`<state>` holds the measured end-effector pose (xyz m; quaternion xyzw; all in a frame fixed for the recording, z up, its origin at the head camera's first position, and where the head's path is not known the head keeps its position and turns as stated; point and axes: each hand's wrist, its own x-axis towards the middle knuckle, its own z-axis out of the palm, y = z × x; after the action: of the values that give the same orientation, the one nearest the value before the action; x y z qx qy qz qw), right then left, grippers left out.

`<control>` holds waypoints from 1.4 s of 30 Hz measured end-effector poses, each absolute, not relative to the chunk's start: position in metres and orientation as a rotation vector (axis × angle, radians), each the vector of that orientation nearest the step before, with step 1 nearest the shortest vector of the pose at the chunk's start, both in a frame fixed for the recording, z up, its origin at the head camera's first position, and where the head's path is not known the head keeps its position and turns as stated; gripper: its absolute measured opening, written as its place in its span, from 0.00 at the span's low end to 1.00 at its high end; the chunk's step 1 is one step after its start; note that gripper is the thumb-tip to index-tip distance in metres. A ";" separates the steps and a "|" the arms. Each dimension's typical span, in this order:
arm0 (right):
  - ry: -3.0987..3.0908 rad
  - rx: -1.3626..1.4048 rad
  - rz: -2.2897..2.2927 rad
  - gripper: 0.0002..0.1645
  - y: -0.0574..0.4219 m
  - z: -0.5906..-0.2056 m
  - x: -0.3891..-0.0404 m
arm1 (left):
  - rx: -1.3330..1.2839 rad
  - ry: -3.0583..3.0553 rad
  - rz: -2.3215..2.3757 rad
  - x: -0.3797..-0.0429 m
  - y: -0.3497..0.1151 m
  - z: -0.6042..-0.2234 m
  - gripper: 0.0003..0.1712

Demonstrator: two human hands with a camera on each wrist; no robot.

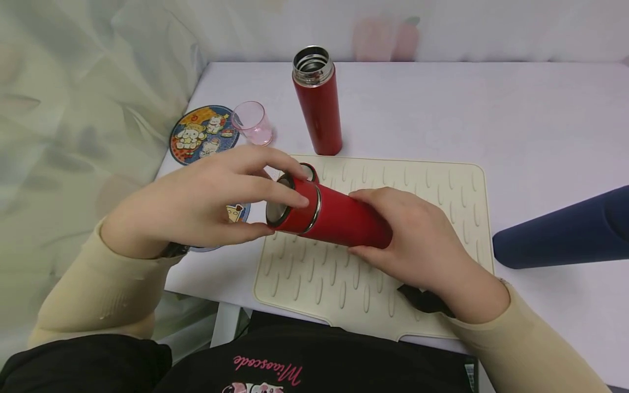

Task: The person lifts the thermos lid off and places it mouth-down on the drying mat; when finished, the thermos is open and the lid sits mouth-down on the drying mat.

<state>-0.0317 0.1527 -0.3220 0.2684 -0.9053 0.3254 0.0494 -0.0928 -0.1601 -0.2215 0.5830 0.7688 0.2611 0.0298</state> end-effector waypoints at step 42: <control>-2.015 -0.257 2.105 0.49 0.158 -0.315 -0.123 | 1.427 2.852 0.258 -0.091 -0.119 -0.301 0.30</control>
<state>-0.1233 0.1584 -0.3148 -0.0875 -0.6847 0.7155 0.1079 -0.0908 -0.1186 -0.3010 0.4458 0.8910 0.0805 -0.0287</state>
